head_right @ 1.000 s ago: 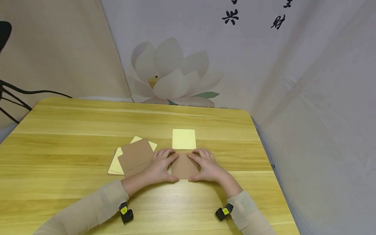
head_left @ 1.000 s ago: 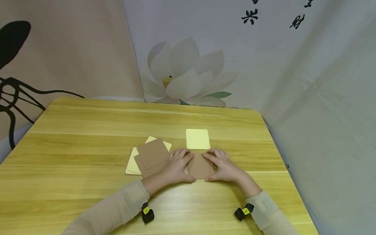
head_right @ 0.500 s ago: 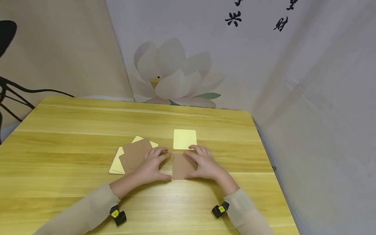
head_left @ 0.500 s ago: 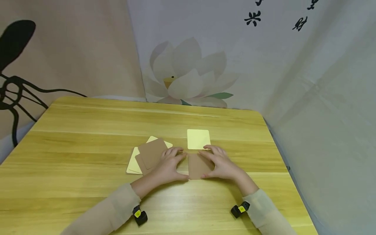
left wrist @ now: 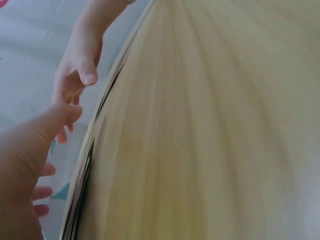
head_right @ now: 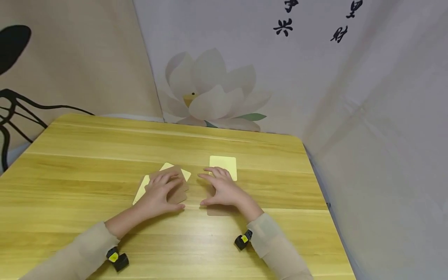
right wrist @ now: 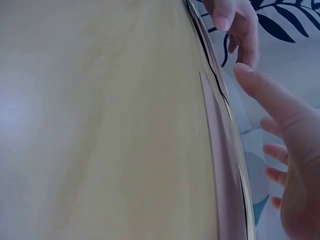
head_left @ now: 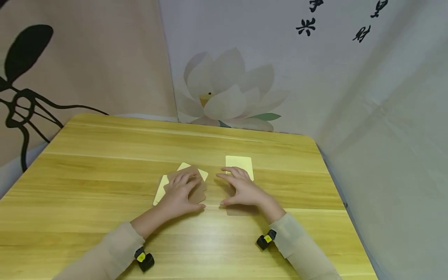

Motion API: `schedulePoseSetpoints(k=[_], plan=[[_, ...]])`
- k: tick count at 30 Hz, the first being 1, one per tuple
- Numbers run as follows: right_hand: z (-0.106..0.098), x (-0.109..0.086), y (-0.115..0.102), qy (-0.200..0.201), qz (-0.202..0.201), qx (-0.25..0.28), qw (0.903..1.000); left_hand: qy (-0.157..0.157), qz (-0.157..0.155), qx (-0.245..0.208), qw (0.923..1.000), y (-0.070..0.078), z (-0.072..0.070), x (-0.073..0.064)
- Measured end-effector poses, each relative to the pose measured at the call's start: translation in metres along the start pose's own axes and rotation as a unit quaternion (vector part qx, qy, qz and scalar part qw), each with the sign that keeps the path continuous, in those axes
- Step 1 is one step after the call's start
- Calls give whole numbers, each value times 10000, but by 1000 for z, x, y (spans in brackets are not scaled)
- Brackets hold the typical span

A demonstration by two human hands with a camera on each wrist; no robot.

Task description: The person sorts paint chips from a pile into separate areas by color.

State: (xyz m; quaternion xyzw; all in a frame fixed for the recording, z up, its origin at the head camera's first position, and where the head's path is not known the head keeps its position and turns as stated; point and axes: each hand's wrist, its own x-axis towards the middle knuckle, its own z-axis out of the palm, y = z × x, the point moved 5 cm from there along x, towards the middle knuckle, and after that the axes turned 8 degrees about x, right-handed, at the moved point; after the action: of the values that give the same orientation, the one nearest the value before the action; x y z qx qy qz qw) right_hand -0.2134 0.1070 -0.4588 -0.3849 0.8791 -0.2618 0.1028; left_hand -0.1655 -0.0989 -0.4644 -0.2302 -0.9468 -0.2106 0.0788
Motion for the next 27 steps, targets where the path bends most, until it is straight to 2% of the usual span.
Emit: schedulePoseSetpoints(k=[5, 12, 18, 27], plan=[[7, 19, -9, -186, -106, 98, 9997, 7, -202, 187, 9996, -16, -6, -6], [16, 43, -14, -359, -216, -56, 9991, -24, -356, 387, 9986, -37, -10, -14], [24, 59, -13, -525, -180, -127, 9984, 28, -293, 483, 9984, -46, -12, -18], [31, 77, -16, -731, -124, -173, 9971, -167, -314, 725, 9967, -56, -16, -22]])
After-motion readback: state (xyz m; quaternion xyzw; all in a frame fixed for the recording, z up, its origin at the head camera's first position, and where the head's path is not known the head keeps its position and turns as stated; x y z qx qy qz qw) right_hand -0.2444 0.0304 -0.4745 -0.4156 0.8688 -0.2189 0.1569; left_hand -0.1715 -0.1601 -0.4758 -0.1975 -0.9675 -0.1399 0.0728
